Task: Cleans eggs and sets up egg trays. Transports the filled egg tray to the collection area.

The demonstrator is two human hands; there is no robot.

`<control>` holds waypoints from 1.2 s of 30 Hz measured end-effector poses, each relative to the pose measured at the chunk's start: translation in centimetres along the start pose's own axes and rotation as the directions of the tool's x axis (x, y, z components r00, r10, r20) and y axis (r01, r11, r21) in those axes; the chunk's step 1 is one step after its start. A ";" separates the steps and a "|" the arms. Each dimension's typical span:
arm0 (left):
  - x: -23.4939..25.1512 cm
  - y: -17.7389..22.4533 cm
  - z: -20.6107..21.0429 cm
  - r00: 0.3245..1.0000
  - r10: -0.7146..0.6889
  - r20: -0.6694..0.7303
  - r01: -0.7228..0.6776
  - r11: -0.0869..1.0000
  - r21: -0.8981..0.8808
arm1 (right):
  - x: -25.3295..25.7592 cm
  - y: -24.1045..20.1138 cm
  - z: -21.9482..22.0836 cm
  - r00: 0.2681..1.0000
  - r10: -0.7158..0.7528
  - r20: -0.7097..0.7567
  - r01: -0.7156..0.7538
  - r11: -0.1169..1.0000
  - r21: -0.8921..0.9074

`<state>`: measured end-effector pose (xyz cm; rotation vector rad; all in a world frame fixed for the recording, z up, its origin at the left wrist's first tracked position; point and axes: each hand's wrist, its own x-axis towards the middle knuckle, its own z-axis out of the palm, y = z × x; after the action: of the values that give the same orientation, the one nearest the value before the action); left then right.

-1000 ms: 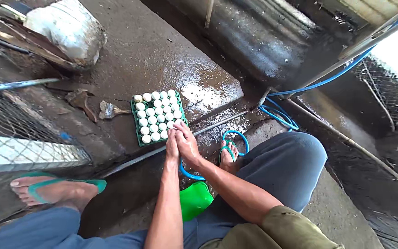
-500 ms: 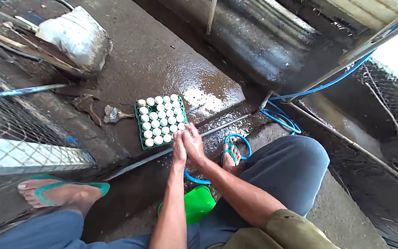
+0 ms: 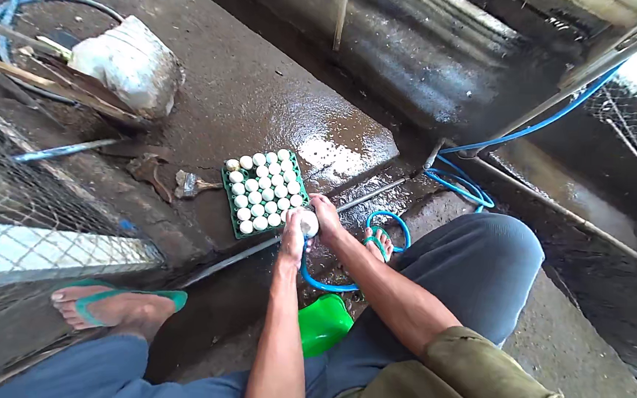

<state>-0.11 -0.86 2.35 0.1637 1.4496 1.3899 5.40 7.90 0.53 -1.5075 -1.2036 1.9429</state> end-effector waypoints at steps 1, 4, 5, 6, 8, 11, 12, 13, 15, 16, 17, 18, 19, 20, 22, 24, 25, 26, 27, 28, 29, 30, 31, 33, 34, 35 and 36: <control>0.3 0.0 -0.1 1.000 0.027 -0.003 -0.027 0.999 0.018 | -0.3 -0.4 0.1 1.000 -0.011 -0.009 0.011 1.000 0.002; 1.0 -0.7 -0.6 0.987 0.158 -0.038 -0.157 0.987 0.021 | -2.2 0.0 1.2 0.956 -0.292 0.021 0.291 0.942 -0.167; 0.9 -0.7 -0.4 0.980 0.193 -0.037 -0.193 0.981 0.004 | -2.7 0.4 1.5 0.920 -0.386 0.069 0.392 0.892 -0.228; 0.8 -0.6 -0.2 0.975 0.218 -0.044 -0.217 0.976 0.027 | -2.7 0.8 1.8 0.893 -0.442 0.089 0.450 0.862 -0.235; 0.5 -0.6 -0.1 0.978 0.202 -0.061 -0.191 0.971 0.146 | -2.2 0.7 1.6 0.925 -0.376 0.051 0.379 0.911 -0.162; 0.7 -0.7 0.5 0.973 0.198 -0.116 -0.173 0.965 0.195 | -1.9 -0.3 1.6 0.974 -0.220 -0.047 0.214 0.971 -0.109; 0.6 -0.6 0.6 0.968 0.217 -0.126 -0.192 0.964 0.183 | -2.7 -0.2 1.8 0.963 -0.267 -0.039 0.258 0.954 -0.150; 0.6 -0.6 0.4 0.964 0.238 -0.118 -0.217 0.962 0.164 | -3.3 0.0 1.9 0.944 -0.329 0.009 0.324 0.924 -0.201; 0.4 -0.5 0.1 0.966 0.236 -0.104 -0.216 0.961 0.174 | -3.0 0.3 2.0 0.931 -0.358 0.068 0.364 0.909 -0.204; 0.5 -0.6 0.1 0.970 0.216 -0.110 -0.189 0.959 0.212 | -2.3 0.2 1.8 0.954 -0.297 0.045 0.301 0.938 -0.175; 0.6 -0.8 0.4 0.968 0.219 -0.127 -0.184 0.953 0.241 | -1.6 0.0 1.7 0.973 -0.230 -0.012 0.226 0.963 -0.148; 0.7 -1.0 0.5 0.964 0.228 -0.141 -0.187 0.949 0.252 | -1.4 -0.1 1.6 0.982 -0.185 -0.037 0.178 0.973 -0.145; 0.6 -0.9 0.4 0.963 0.231 -0.140 -0.194 0.953 0.233 | -1.9 0.1 1.8 0.979 -0.200 -0.044 0.190 0.968 -0.164; 0.5 -1.1 0.3 0.959 0.246 -0.143 -0.214 0.955 0.207 | -2.9 0.4 1.9 0.969 -0.248 -0.017 0.240 0.952 -0.190; 0.3 -1.0 0.2 0.962 0.252 -0.105 -0.227 0.953 0.203 | -3.4 0.6 1.7 0.950 -0.310 0.042 0.312 0.929 -0.197; 0.4 -0.8 0.3 0.971 0.216 -0.098 -0.183 0.945 0.270 | -1.8 0.1 1.2 0.969 -0.245 -0.020 0.238 0.956 -0.174; 0.7 -1.0 0.5 0.966 0.224 -0.131 -0.176 0.937 0.302 | -1.5 -0.1 1.2 0.979 -0.199 -0.045 0.188 0.967 -0.169; 0.6 -0.9 0.3 0.970 0.208 -0.126 -0.167 0.947 0.276 | -1.9 0.1 1.5 0.976 -0.208 -0.059 0.194 0.963 -0.186; 0.6 -1.0 0.0 0.971 0.207 -0.123 -0.171 0.953 0.251 | -3.0 0.4 1.9 0.964 -0.261 -0.047 0.246 0.946 -0.213; 0.6 -1.2 -0.3 0.969 0.223 -0.106 -0.195 0.956 0.219 | -4.1 0.7 2.1 0.948 -0.318 0.000 0.308 0.921 -0.239; 0.7 -1.1 -0.4 0.972 0.219 -0.085 -0.199 0.959 0.200 | -4.3 0.8 2.1 0.934 -0.355 0.028 0.352 0.905 -0.238; 0.6 -0.9 -0.4 0.980 0.186 -0.072 -0.167 0.964 0.208 | -3.8 0.6 1.8 0.939 -0.343 0.032 0.341 0.910 -0.237; 0.5 -0.7 -0.3 0.986 0.145 -0.085 -0.123 0.966 0.229 | -2.9 0.4 1.5 0.952 -0.305 0.001 0.297 0.926 -0.231; 0.4 -0.8 0.1 0.985 0.124 -0.120 -0.094 0.969 0.228 | -2.3 0.3 1.3 0.973 -0.221 -0.063 0.202 0.954 -0.222; 0.3 -0.8 0.0 0.985 0.121 -0.120 -0.096 0.975 0.199 | -3.1 0.6 1.6 0.965 -0.250 -0.081 0.224 0.943 -0.245; 0.2 -0.8 -0.1 0.984 0.139 -0.116 -0.115 0.976 0.186 | -3.9 0.9 1.9 0.945 -0.321 -0.064 0.293 0.916 -0.274; 0.1 -0.6 -0.3 0.987 0.131 -0.098 -0.112 0.978 0.178 | -4.2 1.0 1.8 0.925 -0.380 -0.015 0.361 0.891 -0.276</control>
<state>-0.05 -1.11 1.74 0.2953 1.6752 1.3888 5.34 3.52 2.17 -1.3292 -1.6411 1.5111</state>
